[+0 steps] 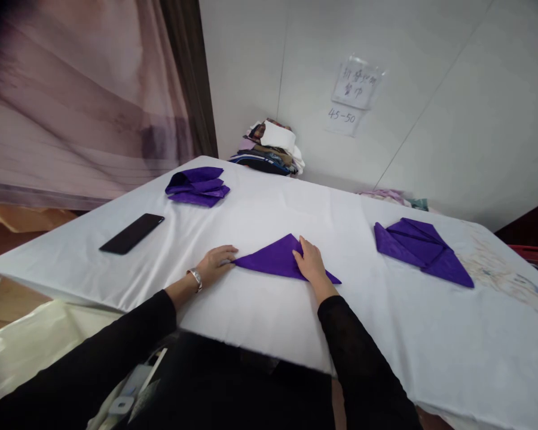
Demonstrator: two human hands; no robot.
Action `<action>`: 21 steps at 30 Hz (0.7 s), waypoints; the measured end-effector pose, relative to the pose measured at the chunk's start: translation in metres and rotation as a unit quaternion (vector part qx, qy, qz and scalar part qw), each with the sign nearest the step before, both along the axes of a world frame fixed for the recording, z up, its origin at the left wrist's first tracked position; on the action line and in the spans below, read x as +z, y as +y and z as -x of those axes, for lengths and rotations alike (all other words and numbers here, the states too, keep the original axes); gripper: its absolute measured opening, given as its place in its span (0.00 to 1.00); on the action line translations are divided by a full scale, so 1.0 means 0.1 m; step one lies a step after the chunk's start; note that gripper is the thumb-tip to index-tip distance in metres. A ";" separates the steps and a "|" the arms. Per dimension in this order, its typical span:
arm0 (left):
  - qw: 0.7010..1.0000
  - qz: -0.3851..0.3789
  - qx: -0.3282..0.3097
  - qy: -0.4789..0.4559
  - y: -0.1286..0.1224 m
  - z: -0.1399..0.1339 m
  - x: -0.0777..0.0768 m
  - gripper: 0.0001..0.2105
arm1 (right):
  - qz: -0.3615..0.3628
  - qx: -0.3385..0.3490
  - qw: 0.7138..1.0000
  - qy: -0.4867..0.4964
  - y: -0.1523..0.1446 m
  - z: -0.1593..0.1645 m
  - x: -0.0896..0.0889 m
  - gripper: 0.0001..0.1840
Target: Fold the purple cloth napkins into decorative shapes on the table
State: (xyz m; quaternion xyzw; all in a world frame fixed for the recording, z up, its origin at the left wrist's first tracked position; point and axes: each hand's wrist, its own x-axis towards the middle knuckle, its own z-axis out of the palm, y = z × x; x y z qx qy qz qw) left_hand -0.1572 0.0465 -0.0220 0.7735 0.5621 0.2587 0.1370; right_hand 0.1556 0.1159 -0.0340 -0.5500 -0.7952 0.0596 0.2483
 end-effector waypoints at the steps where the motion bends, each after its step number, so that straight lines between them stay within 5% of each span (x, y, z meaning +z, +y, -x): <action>1: 1.000 0.001 -0.003 0.005 0.00 0.00 0.01 0.09 | -0.001 0.000 1.000 -0.001 0.00 0.00 0.00 0.28; 21: 0.996 -0.023 0.029 0.087 -0.13 -0.20 0.14 0.11 | 0.020 0.008 1.000 -0.016 -0.03 0.01 0.05 0.24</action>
